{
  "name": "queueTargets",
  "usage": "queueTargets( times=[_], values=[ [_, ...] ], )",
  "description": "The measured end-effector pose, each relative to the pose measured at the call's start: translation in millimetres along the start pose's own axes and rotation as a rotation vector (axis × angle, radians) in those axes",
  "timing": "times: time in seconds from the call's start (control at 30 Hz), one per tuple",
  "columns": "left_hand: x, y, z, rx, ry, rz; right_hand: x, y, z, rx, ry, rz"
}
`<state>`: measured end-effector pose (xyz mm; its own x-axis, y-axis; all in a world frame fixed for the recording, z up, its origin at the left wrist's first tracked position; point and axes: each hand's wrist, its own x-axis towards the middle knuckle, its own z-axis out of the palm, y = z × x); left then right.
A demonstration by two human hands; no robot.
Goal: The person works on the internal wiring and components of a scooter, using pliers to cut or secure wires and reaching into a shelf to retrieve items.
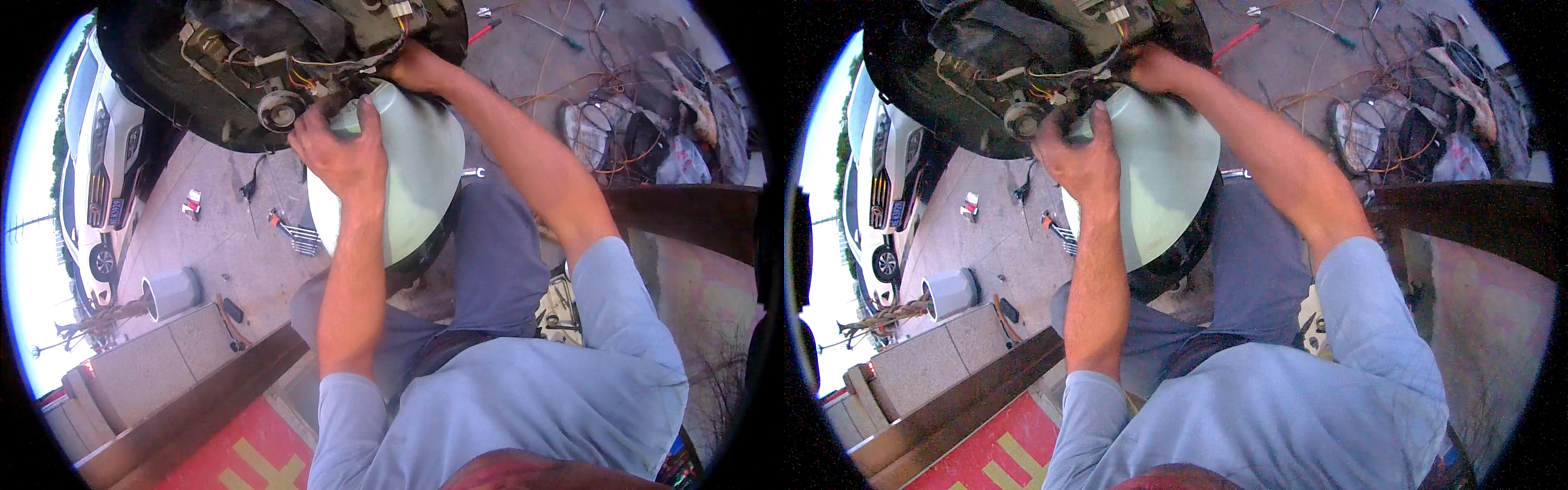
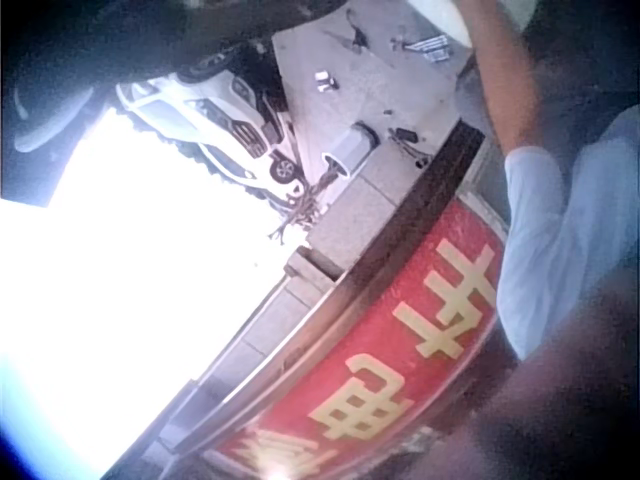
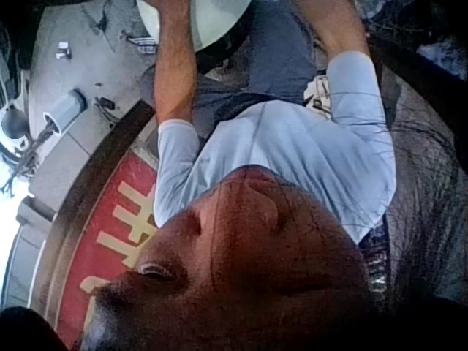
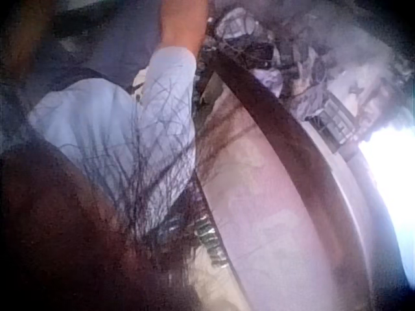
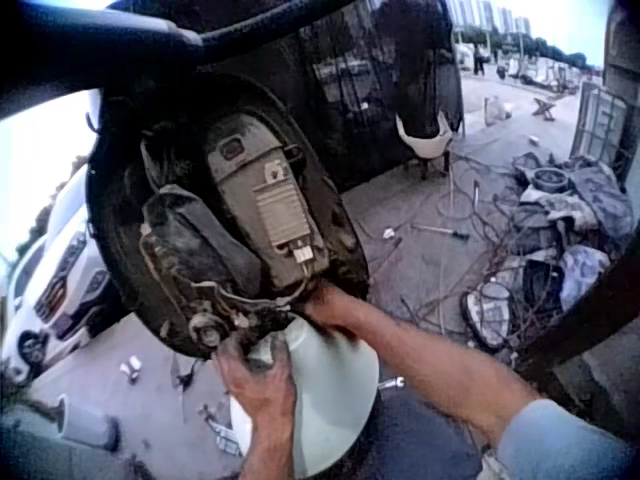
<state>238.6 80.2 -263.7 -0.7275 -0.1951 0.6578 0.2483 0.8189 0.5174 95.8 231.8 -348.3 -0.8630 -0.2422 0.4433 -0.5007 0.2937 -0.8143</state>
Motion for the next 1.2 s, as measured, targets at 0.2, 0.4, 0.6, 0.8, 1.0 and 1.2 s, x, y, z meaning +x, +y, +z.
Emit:
queueTargets(
  times=[0.2,0.4,0.6,0.8,1.0,1.2],
  values=[
    [-4,-3,5,-0.034,0.048,0.009,15,15,11,-0.119,-0.096,0.145],
    [-6,-3,6,-0.044,0.051,-0.020,6,7,11,-0.203,-0.020,0.179],
    [-5,-10,10,-0.090,0.079,0.015,6,-12,5,0.036,-0.136,0.132],
    [-6,-16,16,-0.125,0.090,-0.025,5,-25,-10,0.077,-0.212,0.221],
    [-4,-6,10,-0.031,0.039,-0.017,0,-8,-5,0.286,-0.134,0.197],
    [-2,3,6,0.053,0.013,0.016,16,1,7,0.033,-0.239,0.186]
  ],
)
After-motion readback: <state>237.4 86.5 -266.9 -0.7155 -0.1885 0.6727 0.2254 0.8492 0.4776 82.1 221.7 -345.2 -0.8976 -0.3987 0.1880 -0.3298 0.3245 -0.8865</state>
